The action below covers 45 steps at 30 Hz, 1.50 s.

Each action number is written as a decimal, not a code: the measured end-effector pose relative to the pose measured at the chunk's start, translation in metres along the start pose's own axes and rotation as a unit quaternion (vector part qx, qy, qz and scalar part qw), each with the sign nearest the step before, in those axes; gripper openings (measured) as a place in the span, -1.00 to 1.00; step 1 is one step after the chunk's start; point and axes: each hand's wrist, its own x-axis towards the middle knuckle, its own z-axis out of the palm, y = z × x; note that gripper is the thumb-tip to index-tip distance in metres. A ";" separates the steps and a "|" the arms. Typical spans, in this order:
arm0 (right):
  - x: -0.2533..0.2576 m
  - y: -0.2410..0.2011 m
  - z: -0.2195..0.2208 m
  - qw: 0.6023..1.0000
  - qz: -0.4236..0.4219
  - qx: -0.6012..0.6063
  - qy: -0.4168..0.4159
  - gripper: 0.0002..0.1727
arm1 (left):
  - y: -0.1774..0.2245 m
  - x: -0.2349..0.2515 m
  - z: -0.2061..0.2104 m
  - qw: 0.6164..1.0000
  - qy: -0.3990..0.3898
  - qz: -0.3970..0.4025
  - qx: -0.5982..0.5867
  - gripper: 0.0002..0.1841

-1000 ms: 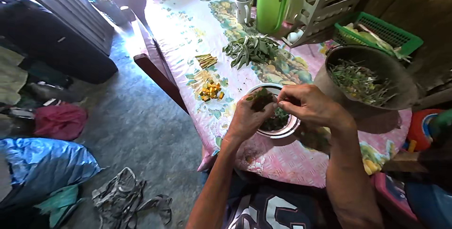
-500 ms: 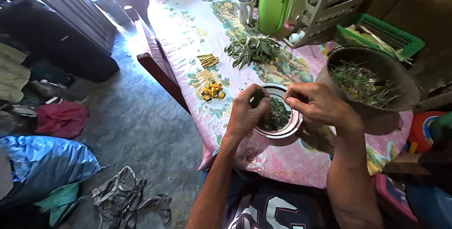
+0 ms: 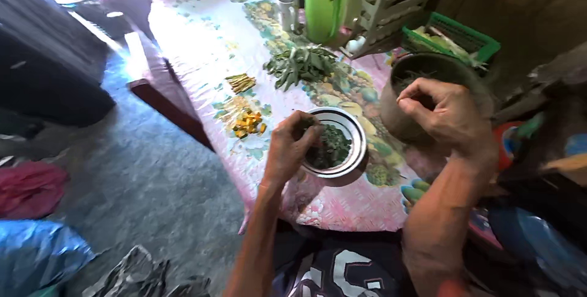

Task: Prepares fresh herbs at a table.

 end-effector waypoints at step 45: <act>0.022 0.073 -0.078 0.964 0.107 -0.240 -0.043 -0.77 | -0.016 -0.011 0.013 0.997 0.032 0.050 -0.053 -0.86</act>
